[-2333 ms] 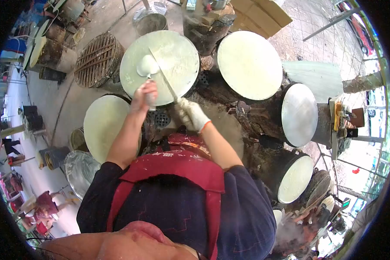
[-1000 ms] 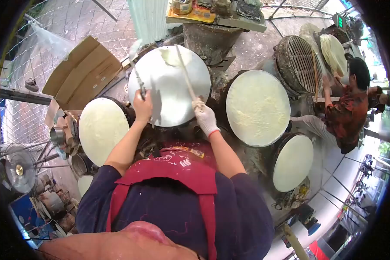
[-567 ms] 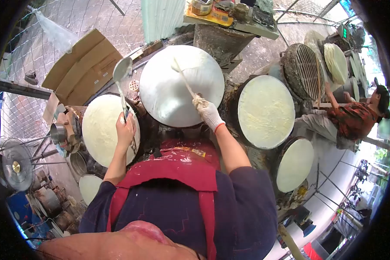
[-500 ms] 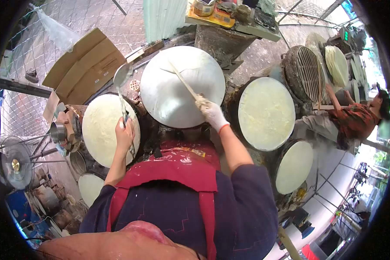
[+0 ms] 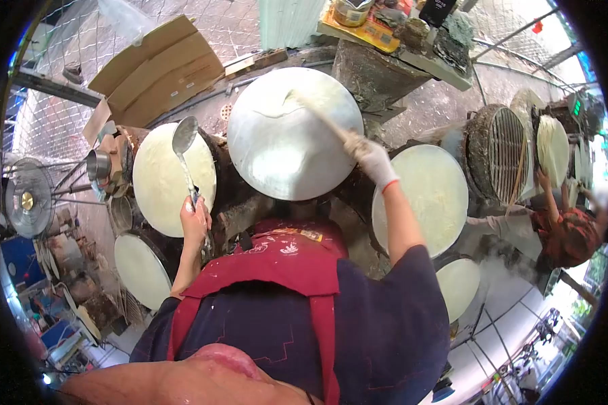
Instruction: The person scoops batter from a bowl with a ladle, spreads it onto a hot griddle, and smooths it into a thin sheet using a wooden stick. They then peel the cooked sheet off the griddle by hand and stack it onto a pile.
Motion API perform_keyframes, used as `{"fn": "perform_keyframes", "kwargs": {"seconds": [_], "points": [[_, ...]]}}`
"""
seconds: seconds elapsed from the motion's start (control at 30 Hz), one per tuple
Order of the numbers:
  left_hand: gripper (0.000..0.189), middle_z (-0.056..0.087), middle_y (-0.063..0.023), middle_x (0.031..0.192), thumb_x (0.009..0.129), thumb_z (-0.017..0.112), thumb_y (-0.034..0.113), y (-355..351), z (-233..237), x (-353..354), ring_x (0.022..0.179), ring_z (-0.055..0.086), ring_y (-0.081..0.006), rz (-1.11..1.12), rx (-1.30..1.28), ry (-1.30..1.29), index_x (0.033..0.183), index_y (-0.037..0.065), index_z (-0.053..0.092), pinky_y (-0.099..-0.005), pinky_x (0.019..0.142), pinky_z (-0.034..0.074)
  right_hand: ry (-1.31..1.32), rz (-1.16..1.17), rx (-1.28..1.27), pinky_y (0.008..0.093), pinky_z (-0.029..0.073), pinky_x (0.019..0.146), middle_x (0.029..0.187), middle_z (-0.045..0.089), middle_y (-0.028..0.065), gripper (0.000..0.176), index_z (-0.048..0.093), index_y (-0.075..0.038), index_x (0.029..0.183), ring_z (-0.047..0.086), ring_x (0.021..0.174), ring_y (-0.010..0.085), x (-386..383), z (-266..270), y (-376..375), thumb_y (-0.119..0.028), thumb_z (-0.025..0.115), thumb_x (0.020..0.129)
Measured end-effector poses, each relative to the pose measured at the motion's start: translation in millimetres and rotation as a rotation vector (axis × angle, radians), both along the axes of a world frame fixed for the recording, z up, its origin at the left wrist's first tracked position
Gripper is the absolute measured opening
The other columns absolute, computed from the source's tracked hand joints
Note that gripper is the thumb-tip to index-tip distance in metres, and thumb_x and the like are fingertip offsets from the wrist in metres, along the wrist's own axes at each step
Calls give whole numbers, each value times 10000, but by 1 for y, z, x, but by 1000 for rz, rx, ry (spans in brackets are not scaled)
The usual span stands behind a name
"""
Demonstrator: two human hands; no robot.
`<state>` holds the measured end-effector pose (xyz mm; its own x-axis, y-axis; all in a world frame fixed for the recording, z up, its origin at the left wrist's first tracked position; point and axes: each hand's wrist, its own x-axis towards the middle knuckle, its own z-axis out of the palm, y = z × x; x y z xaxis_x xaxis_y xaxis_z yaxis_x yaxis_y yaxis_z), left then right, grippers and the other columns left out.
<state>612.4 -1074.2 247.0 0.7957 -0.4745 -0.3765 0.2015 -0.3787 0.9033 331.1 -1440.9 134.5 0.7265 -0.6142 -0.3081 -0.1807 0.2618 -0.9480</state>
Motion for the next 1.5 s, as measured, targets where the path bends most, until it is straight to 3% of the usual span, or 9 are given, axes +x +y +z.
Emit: {"fn": "perform_keyframes", "kwargs": {"seconds": [0.2, 0.37, 0.57, 0.8, 1.1, 1.2, 1.33, 1.43, 1.5], "points": [[176, 383, 25, 574, 981, 470, 164, -2, 11, -31, 385, 371, -70, 52, 66, -23, 845, 54, 448, -230, 330, 331, 347, 293, 179, 176, 439, 814, 1057, 647, 28, 322, 656, 21, 1104, 582, 940, 90, 29, 16, -8, -218, 656, 888], [172, 392, 21, 577, 981, 461, 159, 4, 9, -43, 386, 379, -71, 62, 113, -59, 848, 50, 454, -232, 332, 333, 4, 289, 26, 205, 443, 860, 1075, 641, 6, 350, 604, 43, 1184, 556, 939, 95, 20, 15, -52, -162, 634, 903], [167, 401, 16, 577, 978, 460, 153, 10, 8, -52, 384, 383, -73, 89, 159, -45, 846, 51, 454, -233, 335, 333, 367, 539, 70, 191, 454, 733, 911, 609, -28, 229, 648, 47, 1029, 544, 800, 57, 52, 18, -61, -152, 592, 930], [137, 414, 13, 539, 949, 501, 137, 4, -4, -36, 395, 420, -77, 87, 275, -38, 851, 44, 477, -273, 368, 335, 110, 473, -14, 223, 470, 786, 1088, 644, 11, 398, 620, 0, 1195, 561, 890, 73, 59, 9, -104, -239, 672, 881], [191, 596, -284, 744, 890, 565, 153, -46, -53, 23, 722, 595, -457, -269, 520, -610, 923, -32, 529, -491, 633, 461, 242, 616, 15, 212, 453, 847, 1067, 660, 40, 293, 650, 37, 1086, 579, 941, 108, 41, 61, -86, -186, 628, 897], [198, 609, -288, 765, 885, 573, 161, -55, -58, 22, 763, 599, -470, -356, 587, -709, 935, -25, 528, -519, 655, 470, 49, 419, -152, 204, 476, 787, 1048, 656, 25, 236, 649, 43, 1074, 585, 888, 84, 54, 1, -114, -125, 573, 927], [195, 601, -296, 763, 895, 559, 155, -44, -45, 3, 773, 584, -483, -484, 723, -674, 915, -28, 495, -526, 663, 458, 103, 637, 254, 232, 461, 838, 1061, 651, 17, 274, 643, 18, 1110, 584, 921, 100, 74, -30, -92, -177, 611, 920], [193, 598, -299, 754, 899, 547, 156, -11, -35, -29, 748, 584, -486, -521, 740, -629, 921, -22, 477, -537, 648, 459, 483, 794, -28, 219, 473, 777, 1038, 647, 9, 258, 646, 5, 1111, 583, 885, 83, 58, 37, -57, -175, 584, 937], [188, 612, -280, 753, 895, 526, 171, 10, -27, -56, 719, 606, -461, -586, 809, -603, 941, 0, 463, -548, 645, 476, 333, 879, -128, 183, 450, 622, 1010, 633, -9, 296, 626, -15, 1178, 549, 741, 39, 33, -20, -61, -186, 578, 941]]}}
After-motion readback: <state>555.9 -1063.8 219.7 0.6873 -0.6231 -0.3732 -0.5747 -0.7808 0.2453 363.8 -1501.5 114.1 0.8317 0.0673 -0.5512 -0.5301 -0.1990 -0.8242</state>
